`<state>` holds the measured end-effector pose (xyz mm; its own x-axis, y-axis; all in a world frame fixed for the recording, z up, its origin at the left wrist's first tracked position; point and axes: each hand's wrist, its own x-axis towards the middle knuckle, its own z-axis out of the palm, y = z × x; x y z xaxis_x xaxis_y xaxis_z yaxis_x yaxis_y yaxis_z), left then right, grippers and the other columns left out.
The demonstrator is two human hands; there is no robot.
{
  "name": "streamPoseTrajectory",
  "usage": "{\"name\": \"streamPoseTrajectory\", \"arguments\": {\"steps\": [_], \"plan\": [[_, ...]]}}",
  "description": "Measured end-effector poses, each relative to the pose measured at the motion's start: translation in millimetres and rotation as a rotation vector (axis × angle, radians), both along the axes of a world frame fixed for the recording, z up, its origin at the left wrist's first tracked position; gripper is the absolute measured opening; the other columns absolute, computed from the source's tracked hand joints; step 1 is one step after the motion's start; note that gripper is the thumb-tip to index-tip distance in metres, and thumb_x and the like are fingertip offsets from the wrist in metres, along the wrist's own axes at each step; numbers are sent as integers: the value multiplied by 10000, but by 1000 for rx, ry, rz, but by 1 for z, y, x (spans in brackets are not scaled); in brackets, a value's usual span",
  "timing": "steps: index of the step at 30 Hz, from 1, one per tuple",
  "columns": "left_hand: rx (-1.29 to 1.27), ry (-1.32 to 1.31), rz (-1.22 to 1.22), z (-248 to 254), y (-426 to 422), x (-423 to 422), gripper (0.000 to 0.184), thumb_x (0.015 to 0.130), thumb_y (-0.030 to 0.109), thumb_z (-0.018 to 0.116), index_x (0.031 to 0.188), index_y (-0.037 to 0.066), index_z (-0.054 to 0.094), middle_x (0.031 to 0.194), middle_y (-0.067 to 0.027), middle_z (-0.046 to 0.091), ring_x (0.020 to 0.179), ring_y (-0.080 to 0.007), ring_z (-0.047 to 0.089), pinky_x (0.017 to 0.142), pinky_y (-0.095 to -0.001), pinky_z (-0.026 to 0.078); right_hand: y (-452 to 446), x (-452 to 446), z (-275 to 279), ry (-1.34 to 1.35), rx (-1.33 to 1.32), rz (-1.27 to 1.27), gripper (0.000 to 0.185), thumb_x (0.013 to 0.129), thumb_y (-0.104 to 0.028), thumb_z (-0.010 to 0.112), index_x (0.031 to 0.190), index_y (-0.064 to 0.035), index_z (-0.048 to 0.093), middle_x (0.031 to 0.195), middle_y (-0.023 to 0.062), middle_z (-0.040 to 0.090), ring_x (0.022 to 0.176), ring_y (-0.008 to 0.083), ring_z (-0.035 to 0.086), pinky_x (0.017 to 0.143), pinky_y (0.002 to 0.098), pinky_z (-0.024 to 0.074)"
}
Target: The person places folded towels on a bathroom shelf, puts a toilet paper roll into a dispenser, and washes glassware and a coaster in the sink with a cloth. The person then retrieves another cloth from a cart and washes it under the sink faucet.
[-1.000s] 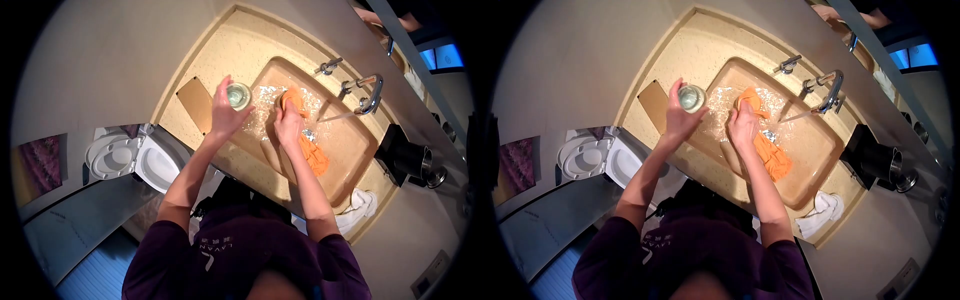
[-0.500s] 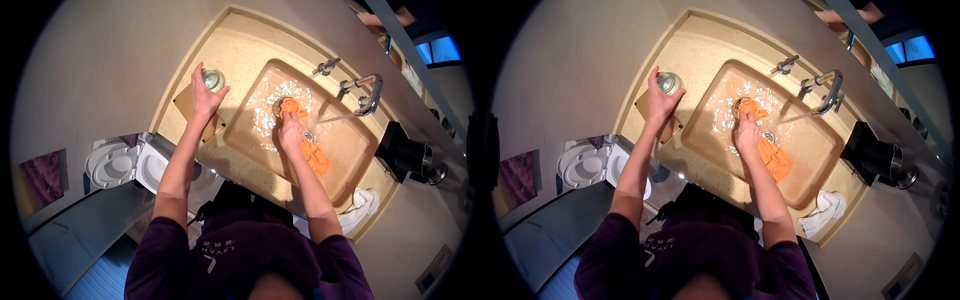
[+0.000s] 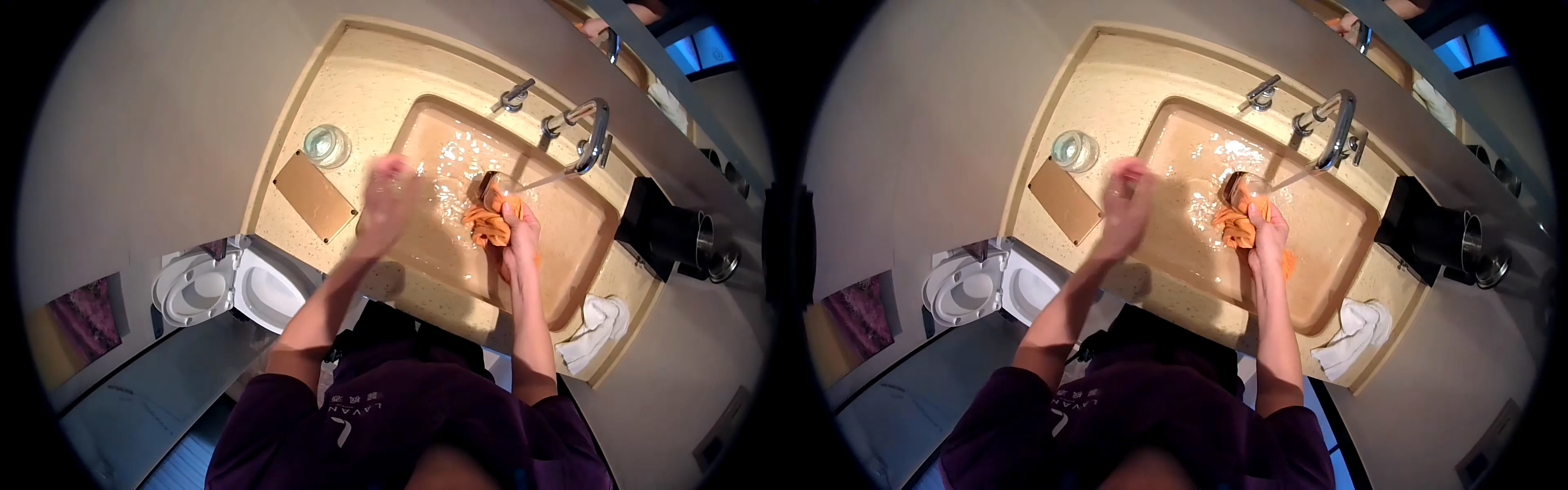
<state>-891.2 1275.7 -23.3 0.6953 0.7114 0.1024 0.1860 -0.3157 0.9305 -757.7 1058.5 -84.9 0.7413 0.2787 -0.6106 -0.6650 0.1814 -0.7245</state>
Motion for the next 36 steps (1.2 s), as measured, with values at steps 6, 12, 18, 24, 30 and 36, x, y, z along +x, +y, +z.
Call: {"name": "streamPoseTrajectory", "arguments": {"steps": [6, 12, 18, 24, 30, 36], "plan": [[-1014, 121, -144, -63, -97, 91, 474, 966, 386, 673, 1308, 82, 551, 1090, -65, 616, 998, -159, 603, 858, -324, 501, -16, 1, 29, 139, 70, 81, 260, 961, -6, 631, 1218, 35, 630, 1081, 132, 718, 911, 216, 711, 797, 335, 595], [-1331, 100, -248, -93, -93, 134, 356, 976, 394, 619, 1145, 82, 648, 1048, -63, 671, 919, -163, 654, 821, -319, 530, -35, 30, 53, 251, 314, 197, 333, 979, -6, 578, 1308, 41, 582, 1174, 155, 692, 1015, 245, 708, 888, 352, 595], [-1271, 199, -610, -62, -92, 150, 406, 1013, 484, 479, 1056, 117, 648, 974, -32, 695, 833, -132, 666, 621, -266, 509, -46, 42, 37, 338, 296, 265, 320, 1001, -63, 526, 1306, 23, 569, 1121, 166, 697, 967, 287, 714, 849, 410, 606], [-1060, 260, -472, -72, -87, 152, 259, 1012, 383, 550, 969, 131, 594, 745, 22, 535, 618, -50, 497, 523, -195, 362, -33, 51, -20, 491, 655, 28, 342, 1019, -188, 536, 1320, -26, 541, 1163, 143, 672, 986, 271, 688, 831, 411, 587], [-1379, 259, -563, -68, -64, 145, 393, 1016, 417, 518, 1018, 45, 647, 871, -71, 686, 762, -133, 659, 646, -269, 526, -16, 34, 13, -579, -254, 801, 483, 990, -142, 633, 1443, -34, 504, 1296, 113, 644, 1087, 223, 662, 910, 295, 529], [-631, 92, -539, -63, -95, 145, 457, 1044, 423, 487, 1054, -3, 650, 945, -56, 644, 856, -105, 606, 731, -227, 482, -29, 42, 7, 234, 384, 128, 459, 980, -182, 673, 1403, -55, 548, 1254, 100, 660, 1035, 212, 679, 866, 329, 555]]}}
